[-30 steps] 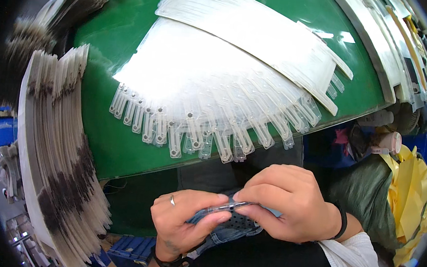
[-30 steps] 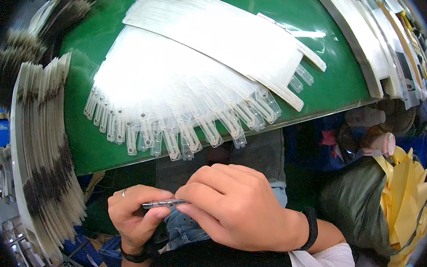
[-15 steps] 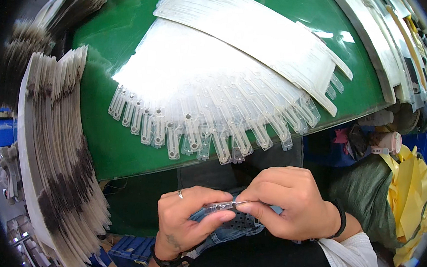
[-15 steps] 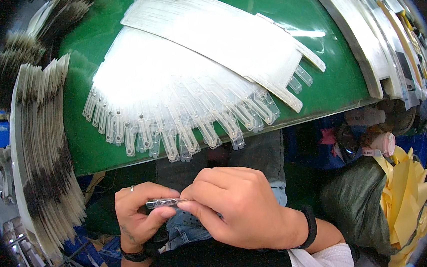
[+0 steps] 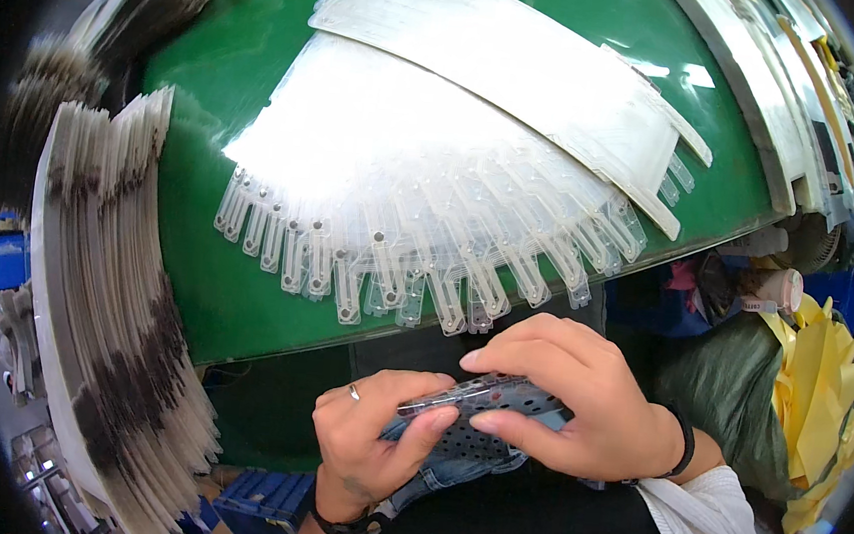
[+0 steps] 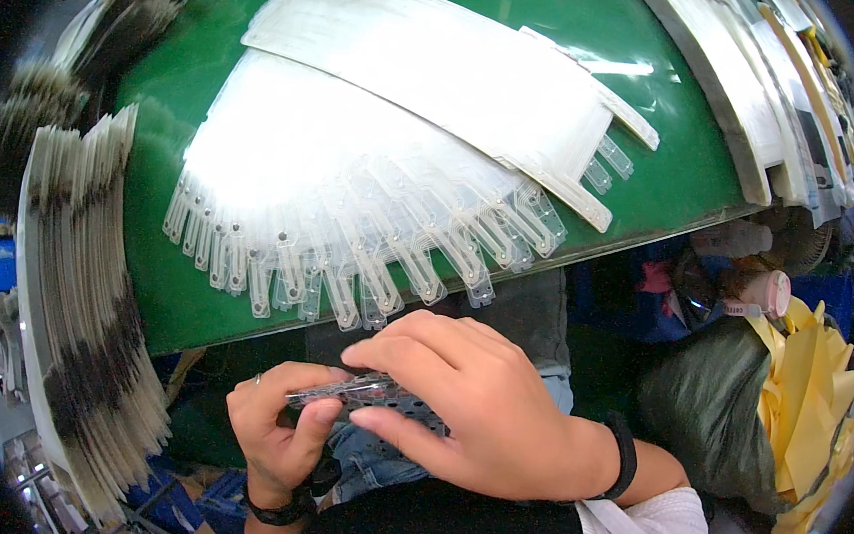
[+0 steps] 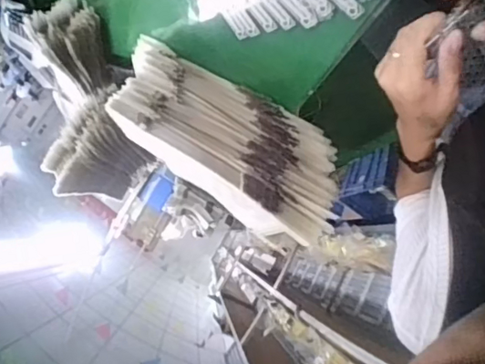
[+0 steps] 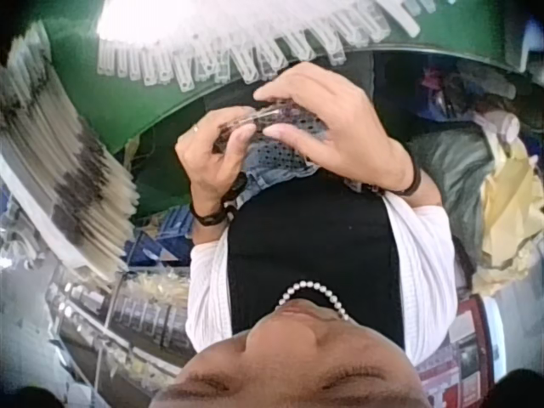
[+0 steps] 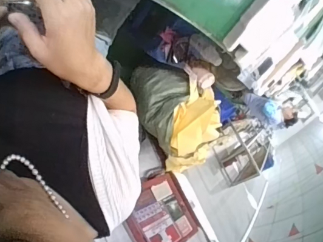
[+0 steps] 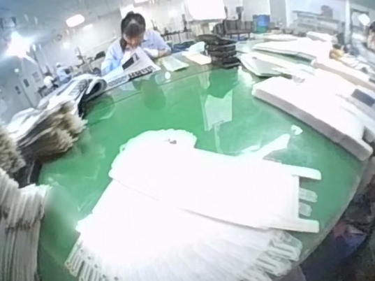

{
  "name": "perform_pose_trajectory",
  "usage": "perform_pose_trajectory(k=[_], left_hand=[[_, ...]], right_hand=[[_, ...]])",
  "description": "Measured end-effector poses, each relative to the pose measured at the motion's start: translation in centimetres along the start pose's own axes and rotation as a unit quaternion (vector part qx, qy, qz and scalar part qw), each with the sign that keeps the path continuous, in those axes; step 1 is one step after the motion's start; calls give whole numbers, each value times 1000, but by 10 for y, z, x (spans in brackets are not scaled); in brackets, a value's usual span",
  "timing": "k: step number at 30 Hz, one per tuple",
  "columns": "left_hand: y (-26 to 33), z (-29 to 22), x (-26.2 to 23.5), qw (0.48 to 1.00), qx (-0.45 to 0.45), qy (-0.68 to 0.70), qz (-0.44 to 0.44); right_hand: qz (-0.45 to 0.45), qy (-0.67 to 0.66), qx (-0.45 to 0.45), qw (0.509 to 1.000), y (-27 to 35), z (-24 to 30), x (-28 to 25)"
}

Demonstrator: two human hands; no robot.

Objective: The person picks up a plastic sheet from a stack and presses small black components into holes on the sheet by hand. They repeat this process for multiple sheets, moving each completed piece aside before starting the next.

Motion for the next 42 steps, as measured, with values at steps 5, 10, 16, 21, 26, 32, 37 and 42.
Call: perform_pose_trajectory(k=[5,10,16,21,26,32,37,42], left_hand=[[2,0,0,1000,11,5,8],[0,-4,0,1000,27,9,10],[-3,5,9,996,-50,-31,74],[-8,-31,-8,985,115,-122,-32],[-12,-16,5,966,77,-246,18],[-13,-11,-10,965,61,-256,1],[-4,-2,-15,964,84,-253,-4],[-5,3,-14,966,97,-240,6]], right_hand=[[-6,-1,-49,999,-2,11,-2],[-12,36,-66,997,-3,15,-2],[-18,58,-68,996,-4,17,-10],[-62,38,-35,997,-11,6,-30],[-72,42,-34,996,-23,-3,-31],[-23,54,-15,998,-39,-8,-22],[4,90,-84,992,-69,-3,-7],[12,67,-77,995,-82,-14,5]])
Point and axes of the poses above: each hand's wrist, its own y-axis away from the middle knuckle, its own x-axis out of the palm, z = x × y, the point moved 10 cm from there along -y, towards the middle knuckle, and after that the axes turned 7 degrees about -x, right-handed, at the moved point
